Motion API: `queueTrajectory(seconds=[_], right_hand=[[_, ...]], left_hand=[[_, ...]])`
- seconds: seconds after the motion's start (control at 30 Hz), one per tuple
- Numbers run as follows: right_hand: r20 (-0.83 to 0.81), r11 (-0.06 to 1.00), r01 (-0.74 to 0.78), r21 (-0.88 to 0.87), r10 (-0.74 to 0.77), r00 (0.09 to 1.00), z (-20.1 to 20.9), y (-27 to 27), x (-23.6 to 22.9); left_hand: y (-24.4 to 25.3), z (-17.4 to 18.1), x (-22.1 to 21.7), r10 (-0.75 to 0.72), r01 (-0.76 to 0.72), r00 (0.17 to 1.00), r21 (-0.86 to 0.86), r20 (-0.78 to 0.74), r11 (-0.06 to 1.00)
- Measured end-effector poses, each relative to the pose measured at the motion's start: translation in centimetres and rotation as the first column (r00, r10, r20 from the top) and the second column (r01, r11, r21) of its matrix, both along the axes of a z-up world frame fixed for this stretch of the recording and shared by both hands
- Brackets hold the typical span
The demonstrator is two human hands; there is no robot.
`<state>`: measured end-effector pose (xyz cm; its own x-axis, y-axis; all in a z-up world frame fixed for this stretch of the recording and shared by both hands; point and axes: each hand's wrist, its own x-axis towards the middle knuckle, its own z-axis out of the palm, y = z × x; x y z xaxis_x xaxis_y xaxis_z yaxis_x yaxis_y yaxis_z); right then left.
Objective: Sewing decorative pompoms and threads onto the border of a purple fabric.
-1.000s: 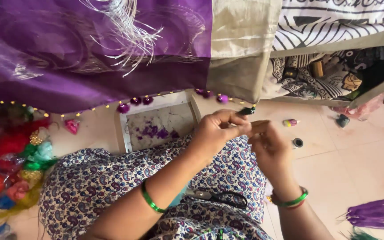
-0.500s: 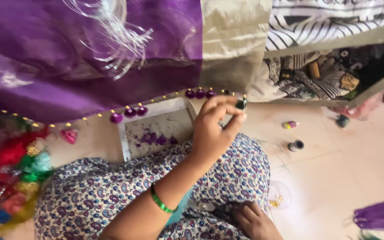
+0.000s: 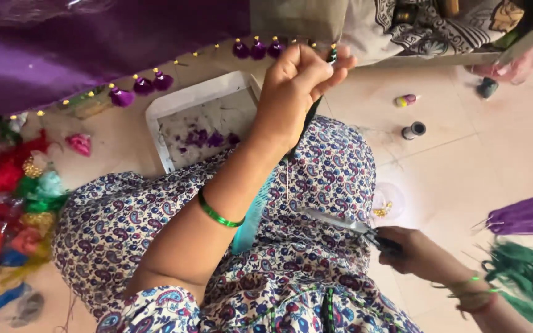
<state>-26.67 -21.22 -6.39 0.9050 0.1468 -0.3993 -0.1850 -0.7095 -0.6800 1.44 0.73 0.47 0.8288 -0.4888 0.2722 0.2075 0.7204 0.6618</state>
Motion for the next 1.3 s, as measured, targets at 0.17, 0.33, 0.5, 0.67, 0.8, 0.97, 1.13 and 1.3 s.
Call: queueTrajectory(seconds=[0.17, 0.33, 0.5, 0.67, 0.8, 0.97, 1.13, 1.3], right_hand=[[-0.171, 0.934, 0.269, 0.235, -0.233, 0.957, 3.9, -3.2, 0.6], [-0.151, 0.857, 0.321, 0.403, -0.284, 0.947, 8.1, -4.3, 3.8], [-0.143, 0.855, 0.241, 0.459, -0.197, 0.97, 7.7, -5.8, 6.8], [-0.176, 0.903, 0.284, 0.322, -0.237, 0.955, 10.0, -5.3, 8.2], [-0.201, 0.929, 0.314, 0.194, -0.276, 0.94, 10.9, -5.2, 8.1], [-0.022, 0.951, 0.307, 0.014, -0.307, 0.951, 11.5, -6.2, 8.0], [0.101, 0.917, 0.37, -0.148, -0.358, 0.928, 12.3, -7.4, 8.3], [0.142, 0.876, 0.466, -0.128, -0.449, 0.882, 11.2, -8.6, 8.1]], left_hand=[[0.4, -0.6, -0.5, -0.068, 0.063, 0.996, -0.093, -0.059, 0.994], [0.9, 0.6, -1.0, -0.098, 0.087, 0.991, -0.109, -0.096, 0.99], [0.8, -0.3, -0.9, -0.1, 0.093, 0.993, -0.1, -0.07, 0.991], [0.6, -0.4, -0.3, -0.072, 0.068, 0.994, -0.056, -0.086, 0.996], [0.0, 0.2, 0.4, 0.11, -0.093, 0.992, 0.219, -0.067, 0.971], [0.1, 1.3, 2.5, 0.202, -0.247, 0.968, 0.45, 0.147, 0.858], [-1.2, -0.7, 4.5, 0.028, -0.109, 0.969, 0.326, 0.244, 0.939], [-1.4, -3.4, 4.0, 0.19, -0.374, 0.901, 0.479, 0.39, 0.794]])
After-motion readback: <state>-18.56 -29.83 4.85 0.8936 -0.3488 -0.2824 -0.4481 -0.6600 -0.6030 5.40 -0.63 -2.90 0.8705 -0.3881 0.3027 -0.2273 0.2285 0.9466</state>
